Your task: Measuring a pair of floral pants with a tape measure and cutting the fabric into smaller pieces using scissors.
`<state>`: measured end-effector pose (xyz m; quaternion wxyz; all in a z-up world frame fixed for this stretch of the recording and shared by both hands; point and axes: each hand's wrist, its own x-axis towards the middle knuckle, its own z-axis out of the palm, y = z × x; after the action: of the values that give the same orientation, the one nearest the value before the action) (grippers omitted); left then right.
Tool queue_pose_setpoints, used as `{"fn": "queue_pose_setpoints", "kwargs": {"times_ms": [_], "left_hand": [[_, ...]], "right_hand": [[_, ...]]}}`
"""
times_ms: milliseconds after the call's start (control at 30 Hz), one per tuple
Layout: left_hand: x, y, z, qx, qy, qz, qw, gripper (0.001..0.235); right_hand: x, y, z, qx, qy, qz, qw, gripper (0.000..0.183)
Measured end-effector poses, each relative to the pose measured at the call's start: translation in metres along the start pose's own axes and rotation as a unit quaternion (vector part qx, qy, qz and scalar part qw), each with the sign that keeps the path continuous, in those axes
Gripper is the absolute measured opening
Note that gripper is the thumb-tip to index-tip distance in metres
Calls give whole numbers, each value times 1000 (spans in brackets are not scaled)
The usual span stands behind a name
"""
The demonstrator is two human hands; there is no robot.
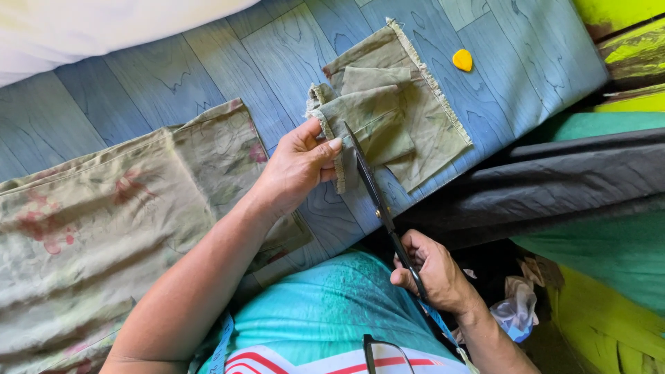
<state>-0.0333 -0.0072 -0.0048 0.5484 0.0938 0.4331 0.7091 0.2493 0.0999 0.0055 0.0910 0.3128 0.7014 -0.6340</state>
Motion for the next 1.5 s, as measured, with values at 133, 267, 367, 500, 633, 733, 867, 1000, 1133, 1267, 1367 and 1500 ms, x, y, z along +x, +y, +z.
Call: {"fn": "queue_pose_setpoints", "kwargs": {"times_ms": [133,267,367,500,633,733,867,1000,1133,1267,1367,1500], "left_hand": [[-1,2,0,4,0,-8,1000,9],[-2,3,-1,-3,-3,-6,1000,5],[-3,5,-1,-6,-9,-7,1000,10],[-5,11,2,28,5,-30,999,12],[-6,8,-1,28,-7,-34,999,18],[-6,7,-3,32,-11,-43,999,15],[-6,6,-3,58,-24,-53,997,4],[-7,6,-3,39,-36,-48,997,11],[-6,10,0,53,-23,-58,997,13],[-6,10,-1,38,-18,-61,997,17],[-7,15,-1,14,-10,-48,999,16],[0,47,29,31,104,70,992,30]], "right_hand": [[1,10,1,2,9,12,1000,60],[1,12,2,23,16,14,1000,52],[1,13,2,60,10,15,998,51],[-1,-3,-1,15,-25,-25,999,64],[0,-7,0,10,-26,-14,1000,65],[3,-9,1,14,-28,-22,999,64],[7,-9,1,15,-21,-24,999,65],[8,-10,2,6,-14,-21,1000,65],[10,-3,3,-12,3,-10,1000,63],[11,5,3,16,4,4,1000,56],[10,3,4,24,10,-13,1000,57],[18,34,-4,66,-1,11,998,49]]}}
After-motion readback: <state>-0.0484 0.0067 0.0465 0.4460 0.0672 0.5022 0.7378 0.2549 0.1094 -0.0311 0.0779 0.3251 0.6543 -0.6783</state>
